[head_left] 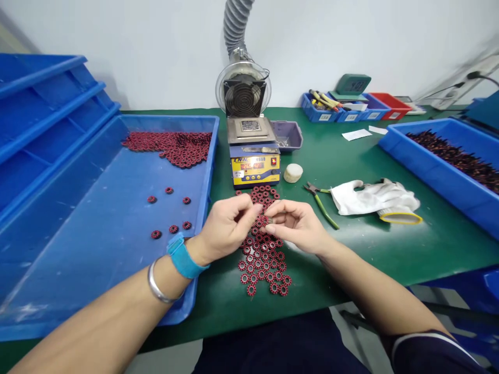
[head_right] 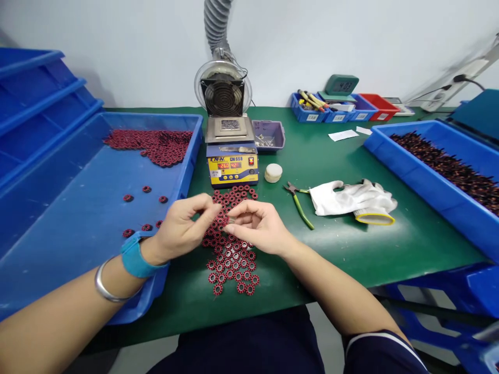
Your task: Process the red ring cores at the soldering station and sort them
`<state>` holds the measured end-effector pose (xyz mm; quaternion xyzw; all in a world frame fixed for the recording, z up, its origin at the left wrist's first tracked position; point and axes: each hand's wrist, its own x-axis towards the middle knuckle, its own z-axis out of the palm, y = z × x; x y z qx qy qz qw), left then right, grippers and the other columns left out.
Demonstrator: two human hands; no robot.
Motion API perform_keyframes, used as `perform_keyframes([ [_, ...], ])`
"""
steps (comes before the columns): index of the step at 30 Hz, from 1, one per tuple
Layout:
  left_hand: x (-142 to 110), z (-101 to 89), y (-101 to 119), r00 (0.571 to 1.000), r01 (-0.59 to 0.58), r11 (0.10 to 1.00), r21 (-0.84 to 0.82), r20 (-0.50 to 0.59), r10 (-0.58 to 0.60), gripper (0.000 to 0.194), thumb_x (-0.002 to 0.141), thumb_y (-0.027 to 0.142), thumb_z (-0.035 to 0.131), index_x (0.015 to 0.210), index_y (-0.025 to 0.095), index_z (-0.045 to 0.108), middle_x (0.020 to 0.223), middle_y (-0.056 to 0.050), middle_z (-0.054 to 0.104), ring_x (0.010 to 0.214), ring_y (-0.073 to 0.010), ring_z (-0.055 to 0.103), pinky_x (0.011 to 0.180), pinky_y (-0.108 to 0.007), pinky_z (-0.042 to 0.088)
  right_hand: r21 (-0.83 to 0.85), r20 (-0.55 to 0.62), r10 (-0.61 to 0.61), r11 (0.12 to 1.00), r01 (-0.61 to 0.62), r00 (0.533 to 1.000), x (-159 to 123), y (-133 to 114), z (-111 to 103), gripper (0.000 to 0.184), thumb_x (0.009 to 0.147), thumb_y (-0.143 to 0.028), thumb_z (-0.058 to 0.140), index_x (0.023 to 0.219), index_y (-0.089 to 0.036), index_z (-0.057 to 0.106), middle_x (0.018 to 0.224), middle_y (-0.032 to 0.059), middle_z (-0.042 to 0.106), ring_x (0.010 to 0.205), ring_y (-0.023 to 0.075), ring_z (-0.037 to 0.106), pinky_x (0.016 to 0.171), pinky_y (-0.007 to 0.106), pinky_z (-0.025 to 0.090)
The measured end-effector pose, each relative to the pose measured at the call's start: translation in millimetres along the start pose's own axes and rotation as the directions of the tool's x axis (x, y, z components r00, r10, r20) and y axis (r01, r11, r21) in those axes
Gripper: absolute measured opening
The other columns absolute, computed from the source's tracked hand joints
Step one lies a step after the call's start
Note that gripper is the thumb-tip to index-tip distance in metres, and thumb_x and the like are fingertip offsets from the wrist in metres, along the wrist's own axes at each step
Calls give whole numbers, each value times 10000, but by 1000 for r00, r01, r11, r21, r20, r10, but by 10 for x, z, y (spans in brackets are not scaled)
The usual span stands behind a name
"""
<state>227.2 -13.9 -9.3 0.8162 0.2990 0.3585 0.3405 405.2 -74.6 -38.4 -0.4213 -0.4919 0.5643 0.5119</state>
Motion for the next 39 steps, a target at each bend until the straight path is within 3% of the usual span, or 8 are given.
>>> perform_keyframes([
  [3,28,-80,-10,960,85,994,-72,-261,-101,331,905,266,486,594,195,396,550,43,383,517,-95,369,523,-244,323,-38,-46,-22,999,21,999,106,-85,-100,292,631,-321,845,818,-189,664,773,6,672,688,107,664,706,279,593],
  [5,44,-132,-37,933,123,986,-113,-325,-154,335,900,285,494,589,198,403,532,44,392,500,-96,386,512,-245,326,-98,-68,-50,994,43,996,260,-191,-204,322,620,-356,847,828,-181,675,747,7,677,674,110,666,686,275,592],
  [9,52,-156,-102,945,203,968,-145,-231,-233,346,876,336,507,577,195,406,511,46,396,476,-89,380,483,-236,311,-266,-123,-118,960,82,985,761,-536,-410,395,578,-390,859,846,-158,686,759,17,690,665,106,653,635,255,578],
  [13,48,-110,-152,952,297,949,-104,-42,-302,335,821,403,570,599,185,445,510,55,405,474,-82,362,473,-226,299,-490,-218,-139,872,15,966,1370,-941,-482,209,678,-232,799,810,-118,683,709,33,670,650,101,632,641,250,566],
  [17,38,-83,-201,936,345,937,-53,95,-339,292,778,408,608,645,177,488,528,44,471,484,-89,406,481,-228,324,-768,-300,-228,634,-92,926,1896,-1188,-484,105,761,-166,700,751,-66,668,628,48,627,665,140,640,725,335,569],
  [23,28,-76,-258,930,347,937,-49,146,-337,269,772,415,611,696,173,521,581,19,540,512,-102,456,504,-241,363,-966,-142,-330,253,-58,933,2449,-1181,-563,222,803,-237,650,723,-30,651,764,105,669,888,239,681,892,428,515],
  [27,28,-68,-283,928,350,935,-50,156,-339,266,767,417,622,706,173,535,598,7,567,522,-109,477,504,-243,372,-985,-134,-345,150,-87,929,2640,-1086,-564,111,705,-136,725,752,-60,659,801,105,671,943,301,675,903,474,522],
  [39,33,-69,-280,931,327,944,-41,187,-314,245,766,404,621,708,174,560,614,2,596,527,-116,514,511,-247,410,-974,-227,-285,79,-213,931,2651,-949,-455,378,693,-144,724,1019,9,609,1046,203,653,1071,318,633,957,437,505],
])
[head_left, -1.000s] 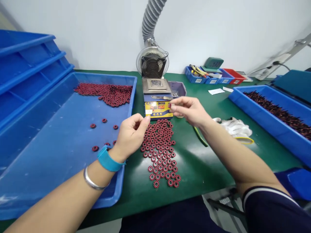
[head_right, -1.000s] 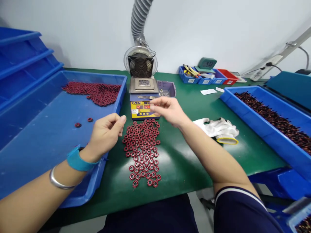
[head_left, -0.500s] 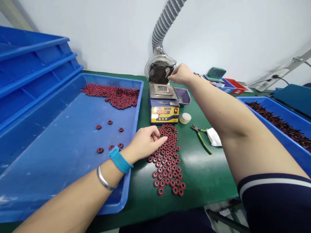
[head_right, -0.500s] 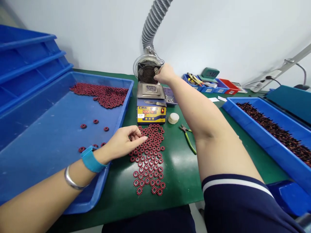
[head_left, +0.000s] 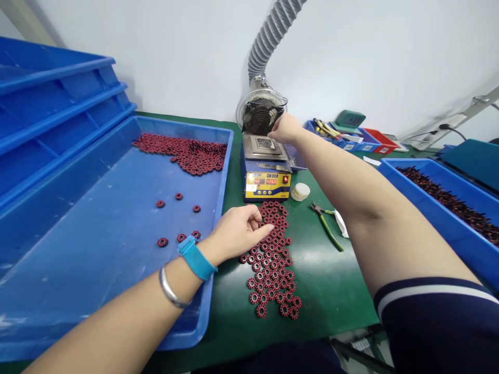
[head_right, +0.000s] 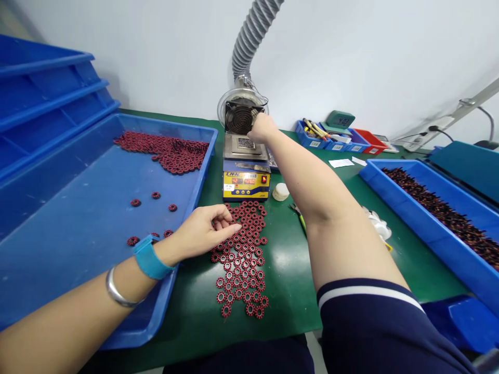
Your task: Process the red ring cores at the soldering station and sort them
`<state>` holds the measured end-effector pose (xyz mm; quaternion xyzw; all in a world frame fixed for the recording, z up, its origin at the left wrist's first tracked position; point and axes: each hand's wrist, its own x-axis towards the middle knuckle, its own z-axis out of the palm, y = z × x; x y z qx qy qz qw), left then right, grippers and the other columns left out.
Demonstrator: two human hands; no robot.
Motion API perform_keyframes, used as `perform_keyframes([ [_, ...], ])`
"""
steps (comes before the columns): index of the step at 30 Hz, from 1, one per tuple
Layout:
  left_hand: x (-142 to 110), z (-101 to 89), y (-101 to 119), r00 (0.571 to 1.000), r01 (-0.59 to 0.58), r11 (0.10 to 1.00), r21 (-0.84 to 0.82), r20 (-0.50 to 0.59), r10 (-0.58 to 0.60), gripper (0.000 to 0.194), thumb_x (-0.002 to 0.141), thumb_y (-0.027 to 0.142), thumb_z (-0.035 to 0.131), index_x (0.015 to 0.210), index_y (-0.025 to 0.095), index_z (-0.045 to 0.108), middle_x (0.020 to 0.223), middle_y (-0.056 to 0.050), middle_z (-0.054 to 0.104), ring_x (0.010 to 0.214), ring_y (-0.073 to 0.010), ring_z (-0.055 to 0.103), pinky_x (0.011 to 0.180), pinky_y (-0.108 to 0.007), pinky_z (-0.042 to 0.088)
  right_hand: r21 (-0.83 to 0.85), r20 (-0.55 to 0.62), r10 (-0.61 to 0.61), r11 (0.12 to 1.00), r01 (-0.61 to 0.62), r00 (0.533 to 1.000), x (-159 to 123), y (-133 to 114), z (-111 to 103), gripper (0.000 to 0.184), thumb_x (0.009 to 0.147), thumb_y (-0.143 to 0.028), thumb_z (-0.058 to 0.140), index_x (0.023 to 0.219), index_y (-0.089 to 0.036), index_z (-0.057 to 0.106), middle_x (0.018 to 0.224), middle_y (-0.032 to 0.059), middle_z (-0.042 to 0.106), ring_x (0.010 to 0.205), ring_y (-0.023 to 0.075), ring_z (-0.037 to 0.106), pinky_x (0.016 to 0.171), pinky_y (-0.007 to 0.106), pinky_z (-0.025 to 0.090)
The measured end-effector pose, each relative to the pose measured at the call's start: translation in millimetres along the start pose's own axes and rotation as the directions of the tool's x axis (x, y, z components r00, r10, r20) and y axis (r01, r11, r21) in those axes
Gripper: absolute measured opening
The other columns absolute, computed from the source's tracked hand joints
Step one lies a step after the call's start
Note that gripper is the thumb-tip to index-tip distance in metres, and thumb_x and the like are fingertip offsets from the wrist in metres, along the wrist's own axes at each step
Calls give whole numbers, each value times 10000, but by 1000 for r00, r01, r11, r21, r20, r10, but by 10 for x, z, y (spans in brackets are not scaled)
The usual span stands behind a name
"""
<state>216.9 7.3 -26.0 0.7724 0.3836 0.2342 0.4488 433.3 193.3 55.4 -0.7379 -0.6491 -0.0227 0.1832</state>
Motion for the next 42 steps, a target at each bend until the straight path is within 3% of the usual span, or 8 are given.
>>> perform_keyframes([
  [11,-6,-5,-7,1000,12,1000,14,12,-12,243,767,406,628,724,176,563,629,1,598,555,-126,521,540,-260,418,50,8,-15,999,14,1000,-75,-47,-66,223,695,-121,714,884,-23,648,955,166,674,1023,298,646,939,424,500],
  [15,-4,-7,12,1000,4,1000,-24,-21,-4,219,758,366,646,727,166,564,635,3,589,559,-114,510,545,-256,422,235,8,11,972,-13,1000,-189,-76,-248,137,756,-157,682,744,-28,637,787,111,670,906,225,668,897,385,500],
  [21,29,-29,83,985,11,949,-316,-158,-65,215,727,298,699,803,135,581,658,23,571,540,-67,474,535,-220,413,777,153,75,608,-166,985,-825,-99,-317,110,726,-166,736,767,-118,646,688,41,647,656,132,645,691,322,574],
  [26,35,-36,113,970,-41,797,-603,-215,-113,370,632,315,797,869,125,585,724,3,629,609,-73,560,594,-225,472,902,68,-122,433,-8,990,-1797,-121,-105,266,630,-312,806,780,-175,633,764,38,690,688,155,673,692,329,593],
  [29,5,-3,139,980,-36,763,-645,-172,-99,409,596,358,826,835,125,591,716,4,639,606,-78,573,578,-223,476,840,-159,-167,496,223,973,-2269,-172,21,174,703,-285,735,811,-213,619,801,35,692,734,166,668,745,349,580],
  [34,-48,52,222,990,13,818,-575,-110,-93,373,606,404,816,751,132,606,651,17,628,553,-80,560,571,-231,496,614,-451,-276,595,520,849,-2603,-152,62,83,788,-187,629,854,-238,622,834,45,671,809,180,638,775,356,540],
  [38,-148,-224,322,984,37,956,-292,-155,-86,318,629,390,798,778,141,666,705,-27,681,623,-123,620,561,-222,511,637,-366,-211,654,409,906,-2684,239,32,104,797,-225,638,899,-214,624,836,47,676,785,175,643,783,355,536],
  [42,-446,-916,206,969,120,984,135,-234,-86,297,633,453,772,790,206,720,752,-33,735,650,-196,661,519,-262,542,616,-57,-185,767,180,981,-2792,811,117,136,759,-257,647,875,-187,631,866,62,686,817,194,655,809,379,536],
])
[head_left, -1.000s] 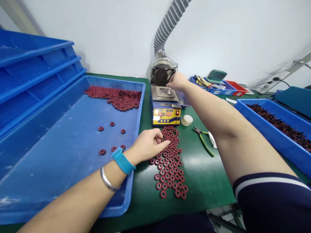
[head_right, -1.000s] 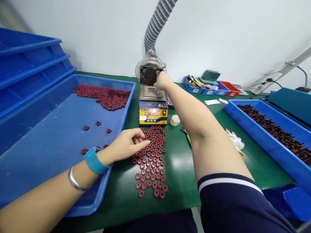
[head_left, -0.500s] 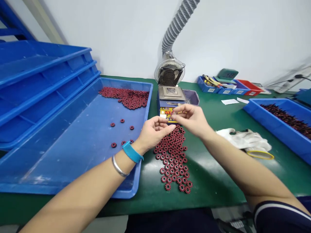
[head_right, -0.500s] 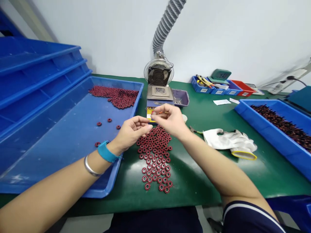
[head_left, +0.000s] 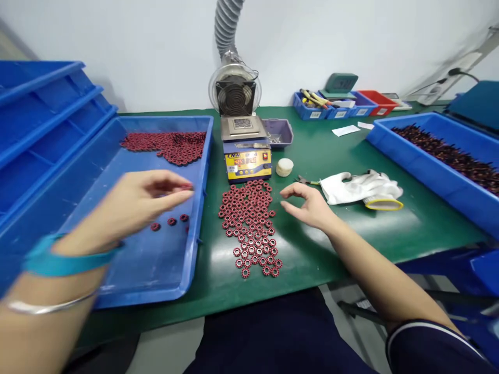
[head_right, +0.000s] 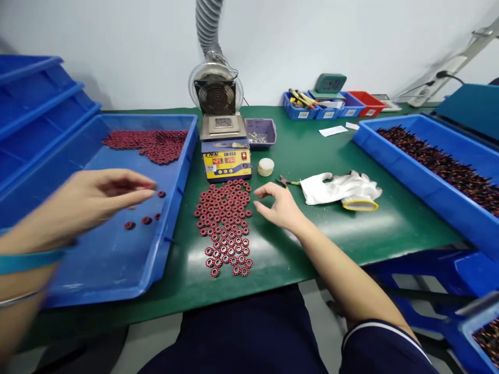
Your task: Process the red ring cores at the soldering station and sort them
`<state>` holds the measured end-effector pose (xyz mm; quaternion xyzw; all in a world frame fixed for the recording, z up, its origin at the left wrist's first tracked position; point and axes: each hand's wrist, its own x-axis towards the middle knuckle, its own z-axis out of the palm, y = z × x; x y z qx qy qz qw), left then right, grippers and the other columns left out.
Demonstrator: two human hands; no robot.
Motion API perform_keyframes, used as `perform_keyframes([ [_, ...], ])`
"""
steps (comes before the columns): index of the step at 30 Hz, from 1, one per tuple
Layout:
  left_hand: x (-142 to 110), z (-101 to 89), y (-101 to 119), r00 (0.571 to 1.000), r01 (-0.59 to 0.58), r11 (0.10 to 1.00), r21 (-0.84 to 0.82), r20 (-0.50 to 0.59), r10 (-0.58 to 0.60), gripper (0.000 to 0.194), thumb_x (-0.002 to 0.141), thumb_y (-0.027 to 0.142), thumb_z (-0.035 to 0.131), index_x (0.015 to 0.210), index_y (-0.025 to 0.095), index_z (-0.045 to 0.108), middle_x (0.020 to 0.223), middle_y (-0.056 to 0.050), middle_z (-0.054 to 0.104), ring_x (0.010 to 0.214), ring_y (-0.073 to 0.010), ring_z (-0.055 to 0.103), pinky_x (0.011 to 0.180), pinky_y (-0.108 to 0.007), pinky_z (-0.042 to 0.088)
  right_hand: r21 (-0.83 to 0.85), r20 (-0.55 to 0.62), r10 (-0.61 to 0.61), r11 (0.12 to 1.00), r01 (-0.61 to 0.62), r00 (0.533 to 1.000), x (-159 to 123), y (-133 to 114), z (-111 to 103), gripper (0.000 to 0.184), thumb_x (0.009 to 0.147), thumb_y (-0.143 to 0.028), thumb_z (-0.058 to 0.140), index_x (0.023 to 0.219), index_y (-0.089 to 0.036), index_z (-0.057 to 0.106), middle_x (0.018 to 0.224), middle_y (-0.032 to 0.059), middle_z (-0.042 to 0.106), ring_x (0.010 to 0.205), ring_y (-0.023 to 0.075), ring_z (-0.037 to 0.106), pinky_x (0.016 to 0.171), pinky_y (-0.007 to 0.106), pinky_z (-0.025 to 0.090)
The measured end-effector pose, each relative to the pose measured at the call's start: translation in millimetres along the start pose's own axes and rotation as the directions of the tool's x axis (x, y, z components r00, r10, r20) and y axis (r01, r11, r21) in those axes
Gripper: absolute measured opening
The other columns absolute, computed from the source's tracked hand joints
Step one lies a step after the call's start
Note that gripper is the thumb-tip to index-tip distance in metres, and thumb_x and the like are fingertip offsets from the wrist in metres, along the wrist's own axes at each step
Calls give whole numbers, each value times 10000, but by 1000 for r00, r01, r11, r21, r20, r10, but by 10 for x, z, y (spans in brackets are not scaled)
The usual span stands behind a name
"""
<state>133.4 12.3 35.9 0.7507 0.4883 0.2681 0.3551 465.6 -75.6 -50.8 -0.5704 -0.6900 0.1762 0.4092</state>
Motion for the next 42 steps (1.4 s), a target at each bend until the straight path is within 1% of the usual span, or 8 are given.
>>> perform_keyframes([
  [5,-281,-712,-952,996,-50,945,325,-50,70,224,709,526,680,706,303,695,608,68,718,510,-200,654,331,-246,485,-74,237,79,995,-63,968,-155,285,32,239,699,-207,682,932,-167,651,984,90,661,923,212,643,878,398,511],
  [11,-427,-751,-1597,967,192,906,379,87,-241,205,726,479,663,716,275,684,562,67,700,389,-149,572,281,-204,417,-26,221,44,999,-39,974,-134,263,245,183,715,-244,730,873,-169,674,951,80,665,899,200,632,883,397,486],
  [14,-309,-701,-1342,922,359,827,433,-26,-387,234,713,517,677,741,285,672,597,88,697,508,-158,625,417,-236,501,65,151,79,994,-90,985,-148,275,244,98,716,-221,708,787,-166,669,873,66,672,840,180,631,842,370,501],
  [18,-98,-388,-593,894,362,852,377,-400,-203,342,630,558,748,748,251,655,567,69,641,581,-175,614,536,-298,522,423,166,279,846,-324,946,-113,148,227,217,652,-279,748,800,-148,657,833,53,694,759,148,656,789,334,540],
  [21,13,190,-11,995,-3,990,143,-101,18,397,636,564,731,780,198,669,657,21,668,583,-138,589,555,-248,490,602,281,308,681,-417,909,-12,-94,302,304,609,-309,795,830,-150,660,748,22,686,660,115,642,674,279,545],
  [24,134,795,302,942,-236,968,81,264,207,431,596,529,783,644,173,544,568,31,542,533,-98,473,498,-213,382,666,297,247,638,-385,923,76,-307,416,281,601,-297,811,811,-170,674,664,-13,651,587,93,603,603,249,524],
  [38,204,1140,249,870,-325,945,-44,378,317,399,889,325,440,532,188,330,516,48,290,504,-88,259,499,-255,240,749,307,219,545,-377,926,10,-383,494,249,632,-276,823,830,-211,687,764,-8,668,686,115,641,708,289,573],
  [42,176,1093,276,943,-241,964,-114,205,260,413,889,299,448,507,191,332,490,39,330,479,-88,303,491,-251,275,769,315,244,500,-398,917,18,-387,457,272,613,-263,843,840,-209,706,747,-16,672,648,100,636,679,273,572],
])
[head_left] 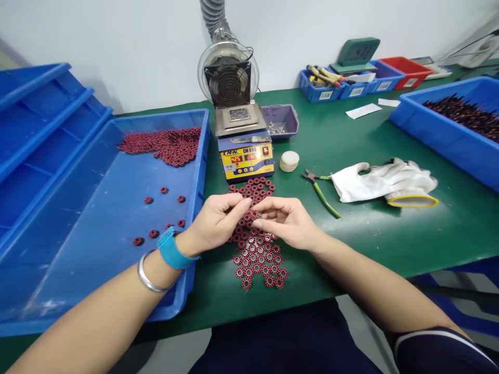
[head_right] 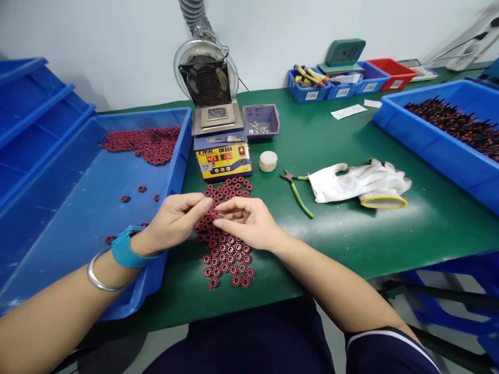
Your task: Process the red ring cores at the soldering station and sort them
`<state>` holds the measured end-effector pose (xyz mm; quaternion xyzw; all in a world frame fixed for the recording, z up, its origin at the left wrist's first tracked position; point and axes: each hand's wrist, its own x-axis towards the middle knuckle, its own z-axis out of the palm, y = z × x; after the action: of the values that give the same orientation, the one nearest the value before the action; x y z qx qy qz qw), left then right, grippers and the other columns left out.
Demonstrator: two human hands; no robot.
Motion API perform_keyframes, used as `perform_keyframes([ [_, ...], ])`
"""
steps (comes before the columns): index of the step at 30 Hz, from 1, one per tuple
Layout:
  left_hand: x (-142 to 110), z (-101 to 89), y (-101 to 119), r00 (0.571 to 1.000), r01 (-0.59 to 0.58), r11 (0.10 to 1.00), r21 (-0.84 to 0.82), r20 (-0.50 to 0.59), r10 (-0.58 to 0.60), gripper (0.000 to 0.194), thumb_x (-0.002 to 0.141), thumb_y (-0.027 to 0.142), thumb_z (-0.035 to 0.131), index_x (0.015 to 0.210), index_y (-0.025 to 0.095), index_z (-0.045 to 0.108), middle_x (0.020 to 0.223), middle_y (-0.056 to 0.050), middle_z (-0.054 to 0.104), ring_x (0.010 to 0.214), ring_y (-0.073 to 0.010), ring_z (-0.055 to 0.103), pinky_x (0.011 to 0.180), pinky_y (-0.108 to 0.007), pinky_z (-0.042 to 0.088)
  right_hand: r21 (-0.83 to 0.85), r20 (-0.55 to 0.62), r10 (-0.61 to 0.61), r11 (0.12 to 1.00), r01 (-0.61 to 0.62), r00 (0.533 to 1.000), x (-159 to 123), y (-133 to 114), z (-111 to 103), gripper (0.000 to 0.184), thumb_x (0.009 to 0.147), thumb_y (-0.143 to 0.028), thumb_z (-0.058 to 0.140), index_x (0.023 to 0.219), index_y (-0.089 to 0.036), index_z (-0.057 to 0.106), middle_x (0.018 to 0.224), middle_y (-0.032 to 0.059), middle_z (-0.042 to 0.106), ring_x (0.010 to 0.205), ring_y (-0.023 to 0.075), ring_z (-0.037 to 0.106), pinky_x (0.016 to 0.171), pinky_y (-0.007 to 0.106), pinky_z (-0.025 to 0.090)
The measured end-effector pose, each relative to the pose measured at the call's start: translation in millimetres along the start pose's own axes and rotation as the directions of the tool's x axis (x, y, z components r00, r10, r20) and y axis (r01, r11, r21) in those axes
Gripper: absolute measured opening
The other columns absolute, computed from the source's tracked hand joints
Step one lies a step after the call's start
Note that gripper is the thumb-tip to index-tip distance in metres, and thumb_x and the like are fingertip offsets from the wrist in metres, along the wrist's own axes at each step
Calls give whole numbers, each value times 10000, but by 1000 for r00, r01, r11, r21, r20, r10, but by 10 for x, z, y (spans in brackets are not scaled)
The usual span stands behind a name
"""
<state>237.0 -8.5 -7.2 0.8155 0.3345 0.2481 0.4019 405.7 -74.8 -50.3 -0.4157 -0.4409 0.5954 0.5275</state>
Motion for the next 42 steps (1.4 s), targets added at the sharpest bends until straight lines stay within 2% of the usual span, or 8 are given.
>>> perform_keyframes([
  [3,2,-63,-47,965,48,992,-115,-252,-76,413,897,297,463,501,191,404,463,29,414,455,-89,388,501,-243,333,30,-37,11,999,-9,999,-7,-26,-38,266,625,-254,839,850,-200,709,740,-17,682,640,91,652,672,252,570],
  [5,21,-93,-99,935,68,979,-193,-330,-131,407,893,304,480,504,191,440,450,29,437,440,-86,418,495,-231,356,37,-58,11,999,-9,998,-7,-40,-66,292,619,-270,844,861,-192,703,758,-4,701,688,106,685,692,249,576],
  [11,78,-77,-193,912,187,928,-323,-294,-286,350,814,365,570,528,180,490,448,30,489,402,-77,463,435,-194,371,-25,-108,-101,995,99,989,173,-229,-193,364,607,-333,858,866,-174,658,778,11,711,737,130,714,712,255,590],
  [17,82,-70,-236,937,217,921,-324,-195,-290,346,758,438,626,579,173,496,476,34,501,434,-87,482,445,-196,368,-338,-71,-273,912,234,959,899,-817,-464,340,604,-320,857,836,-149,676,750,14,689,681,117,656,651,269,575],
  [24,79,-55,-254,969,207,942,-264,-82,-235,336,752,456,608,615,177,481,520,34,484,476,-98,475,478,-224,354,-808,-54,-374,562,180,926,1915,-1401,-586,184,656,-84,780,816,-92,689,693,31,658,749,172,646,776,369,557],
  [31,54,-60,-250,976,195,954,-229,-50,-211,284,767,394,621,641,163,516,529,53,440,478,-72,376,465,-209,296,-997,8,-249,75,28,968,2357,-1513,-405,177,722,-124,711,860,-13,712,871,92,716,921,205,675,902,352,504],
  [34,44,-65,-236,974,219,943,-249,-9,-228,258,770,367,618,653,163,513,532,52,447,486,-74,379,471,-211,301,-1000,21,-202,-16,18,979,2419,-1487,-317,243,801,-161,644,915,49,688,963,135,705,978,206,666,942,346,470],
  [42,45,-50,-246,974,222,941,-255,18,-225,257,768,359,630,642,169,510,542,46,462,504,-82,397,485,-221,317,-983,77,-193,-180,42,978,2582,-1388,-288,167,717,-76,696,878,-47,729,919,90,723,957,261,685,938,407,533],
])
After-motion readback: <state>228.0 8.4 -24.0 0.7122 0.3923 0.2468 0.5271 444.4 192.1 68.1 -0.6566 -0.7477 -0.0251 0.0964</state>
